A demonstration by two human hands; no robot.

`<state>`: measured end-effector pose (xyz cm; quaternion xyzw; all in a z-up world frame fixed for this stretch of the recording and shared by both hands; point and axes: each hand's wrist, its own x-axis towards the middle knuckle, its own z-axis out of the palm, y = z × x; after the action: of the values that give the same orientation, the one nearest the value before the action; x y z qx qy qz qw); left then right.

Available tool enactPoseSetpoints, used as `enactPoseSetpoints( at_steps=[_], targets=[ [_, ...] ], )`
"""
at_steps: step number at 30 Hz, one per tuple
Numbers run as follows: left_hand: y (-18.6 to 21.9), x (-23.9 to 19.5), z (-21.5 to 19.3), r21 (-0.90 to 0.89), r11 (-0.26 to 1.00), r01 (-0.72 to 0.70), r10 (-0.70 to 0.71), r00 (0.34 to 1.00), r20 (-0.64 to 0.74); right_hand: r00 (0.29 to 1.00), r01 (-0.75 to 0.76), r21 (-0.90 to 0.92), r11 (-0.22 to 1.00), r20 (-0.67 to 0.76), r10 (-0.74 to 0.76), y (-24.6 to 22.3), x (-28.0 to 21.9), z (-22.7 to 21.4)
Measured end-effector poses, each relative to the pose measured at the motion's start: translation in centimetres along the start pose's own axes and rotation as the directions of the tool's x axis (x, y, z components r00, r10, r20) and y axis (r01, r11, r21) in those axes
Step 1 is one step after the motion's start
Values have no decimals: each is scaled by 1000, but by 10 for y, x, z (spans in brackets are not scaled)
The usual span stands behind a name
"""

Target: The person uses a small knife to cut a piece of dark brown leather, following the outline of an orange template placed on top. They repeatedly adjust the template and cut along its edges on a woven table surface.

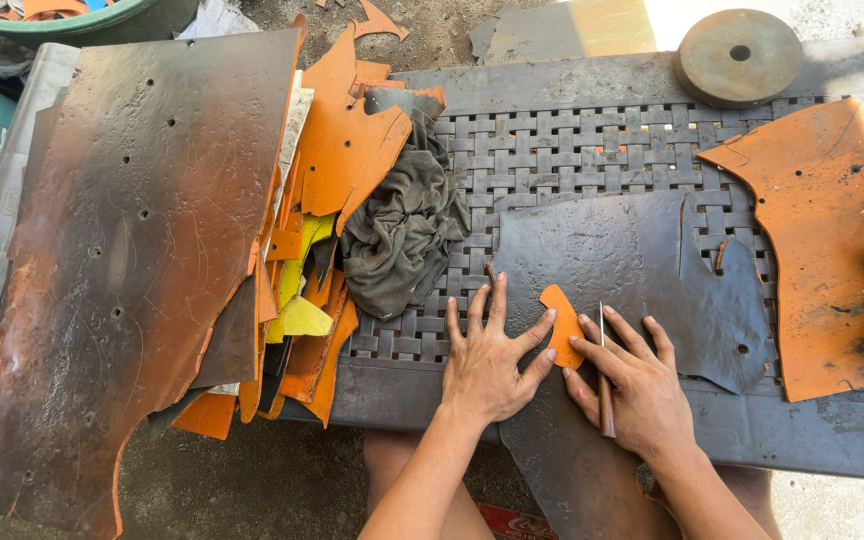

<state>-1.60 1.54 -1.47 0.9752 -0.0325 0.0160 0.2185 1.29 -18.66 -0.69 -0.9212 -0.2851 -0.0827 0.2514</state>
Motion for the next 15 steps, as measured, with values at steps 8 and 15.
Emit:
enactPoseSetpoints(
  at_steps=[8, 15],
  targets=[
    [1, 0, -2, -12, 1000, 1, -1, 1000, -7, 1000, 20, 10, 1000, -12, -20, 1, 1, -1],
    [-1, 0, -1, 10, 1000, 3, -3, 1000, -3, 1000, 15, 26, 1000, -14, -15, 1, 1, -2]
  ],
)
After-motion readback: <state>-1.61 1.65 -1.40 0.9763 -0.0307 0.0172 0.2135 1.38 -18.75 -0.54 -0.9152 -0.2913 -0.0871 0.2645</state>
